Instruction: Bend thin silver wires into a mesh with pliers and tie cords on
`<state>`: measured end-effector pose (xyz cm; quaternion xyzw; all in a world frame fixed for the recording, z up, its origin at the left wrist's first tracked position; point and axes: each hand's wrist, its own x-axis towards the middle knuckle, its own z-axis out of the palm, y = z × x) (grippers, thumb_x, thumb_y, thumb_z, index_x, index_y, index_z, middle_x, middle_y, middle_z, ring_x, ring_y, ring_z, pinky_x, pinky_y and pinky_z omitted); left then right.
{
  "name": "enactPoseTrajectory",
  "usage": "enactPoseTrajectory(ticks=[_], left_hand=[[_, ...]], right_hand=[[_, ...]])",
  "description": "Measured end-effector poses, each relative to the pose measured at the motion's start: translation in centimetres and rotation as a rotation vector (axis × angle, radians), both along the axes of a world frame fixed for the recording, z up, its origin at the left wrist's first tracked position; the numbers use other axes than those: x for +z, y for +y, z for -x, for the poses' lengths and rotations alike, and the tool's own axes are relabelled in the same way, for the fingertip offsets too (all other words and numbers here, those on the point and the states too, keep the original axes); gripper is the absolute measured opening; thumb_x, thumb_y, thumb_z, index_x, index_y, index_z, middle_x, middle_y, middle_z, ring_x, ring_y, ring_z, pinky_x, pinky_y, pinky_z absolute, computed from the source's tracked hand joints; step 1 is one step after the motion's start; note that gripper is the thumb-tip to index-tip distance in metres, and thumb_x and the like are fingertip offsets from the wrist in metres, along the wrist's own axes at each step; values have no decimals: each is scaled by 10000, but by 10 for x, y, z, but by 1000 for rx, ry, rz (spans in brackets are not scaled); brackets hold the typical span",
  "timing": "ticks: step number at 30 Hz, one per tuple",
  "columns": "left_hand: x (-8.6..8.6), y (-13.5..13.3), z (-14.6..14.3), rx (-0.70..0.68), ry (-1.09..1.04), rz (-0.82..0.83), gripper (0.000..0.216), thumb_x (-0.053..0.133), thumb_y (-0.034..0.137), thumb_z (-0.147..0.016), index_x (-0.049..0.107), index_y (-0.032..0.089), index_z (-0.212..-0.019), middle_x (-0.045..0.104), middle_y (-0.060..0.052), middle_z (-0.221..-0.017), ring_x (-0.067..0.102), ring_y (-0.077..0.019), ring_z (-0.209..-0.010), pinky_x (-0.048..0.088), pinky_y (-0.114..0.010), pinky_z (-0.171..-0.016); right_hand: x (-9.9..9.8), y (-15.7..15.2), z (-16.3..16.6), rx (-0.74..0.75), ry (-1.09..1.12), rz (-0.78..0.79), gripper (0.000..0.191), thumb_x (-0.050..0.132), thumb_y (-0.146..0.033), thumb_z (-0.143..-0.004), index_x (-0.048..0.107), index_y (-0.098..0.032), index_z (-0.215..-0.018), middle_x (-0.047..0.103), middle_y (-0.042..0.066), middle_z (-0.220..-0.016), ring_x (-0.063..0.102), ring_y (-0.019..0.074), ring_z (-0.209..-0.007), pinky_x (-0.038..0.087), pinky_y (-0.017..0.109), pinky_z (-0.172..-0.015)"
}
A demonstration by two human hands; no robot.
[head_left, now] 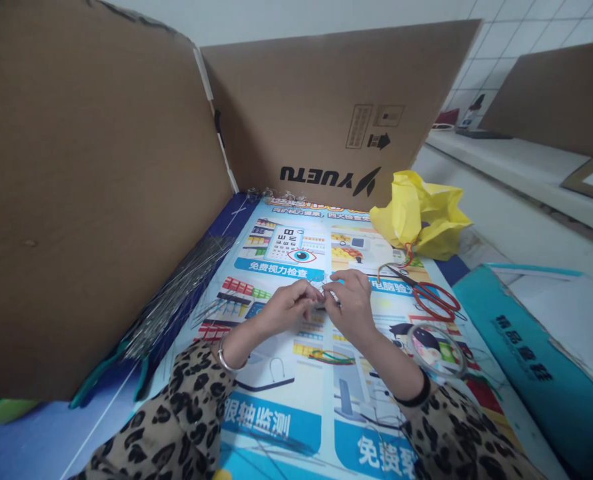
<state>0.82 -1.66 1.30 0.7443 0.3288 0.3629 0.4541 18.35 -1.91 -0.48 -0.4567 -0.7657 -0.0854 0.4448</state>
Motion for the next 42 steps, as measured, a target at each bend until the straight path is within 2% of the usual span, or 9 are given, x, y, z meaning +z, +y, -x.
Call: enactPoseTrajectory(ticks=[4,8,12,17,23,26,33,37,42], left_hand=[[2,-1,-1,-14,-19,23,56,447,197,-836,459,187,-783,611,21,-656,605,-128,-715,437,-266,-754],[4,-2,-1,4,12,23,46,419,201,-847,464,195,-844,611,33,-685,584,-106,-626,436,-246,-703],[8,-3,-2,121,151,-41,111,392,166,-835,493,196,-871,577,39,-689,536,-92,-575,413,-216,-611],[11,-4,-6,233,263,-121,110,387,142,-820,476,207,-816,594,41,-714,528,-100,-610,384,-210,-590],[9,-1,-10,312,117,-1,48,453,181,-807,455,198,-763,578,49,-666,572,-94,-596,418,-210,-610],[6,0,-11,353,64,45,100,517,252,-791,436,199,-766,557,57,-624,589,-105,-589,423,-211,-588],[9,-2,-8,405,145,-82,15,536,175,-753,535,187,-744,570,35,-679,535,-105,-644,414,-213,-615],[13,-1,-7,386,191,-143,91,522,116,-745,585,180,-737,611,16,-718,555,-118,-708,426,-230,-675],[12,1,-6,335,223,-256,94,537,140,-765,618,184,-783,638,-3,-775,575,-132,-773,439,-252,-728]], right_hand=[[-1,2,-2,29,44,-1,104,550,-118,-742,610,-203,-754,584,41,-888,464,210,-932,356,405,-842],[1,4,-2,57,74,-23,99,535,-125,-761,596,-202,-749,588,38,-863,476,202,-909,369,410,-837],[5,1,3,89,83,-44,111,521,-95,-754,568,-193,-731,584,38,-838,481,195,-904,385,406,-841],[7,-3,9,109,55,-32,125,506,-78,-751,552,-192,-725,580,43,-855,471,207,-950,387,417,-864],[5,1,5,145,53,-15,118,538,-111,-750,595,-213,-770,569,44,-907,472,215,-976,387,432,-873],[5,2,4,170,85,-12,112,557,-120,-742,600,-217,-777,566,46,-920,489,209,-952,399,427,-853],[4,1,7,150,122,18,75,583,-145,-739,604,-216,-753,562,45,-907,504,201,-922,394,422,-843],[1,0,7,138,133,8,60,586,-161,-745,604,-218,-742,556,43,-916,509,200,-922,381,433,-862],[1,-1,10,138,137,5,77,564,-143,-753,599,-211,-758,559,49,-946,506,198,-942,381,433,-865]])
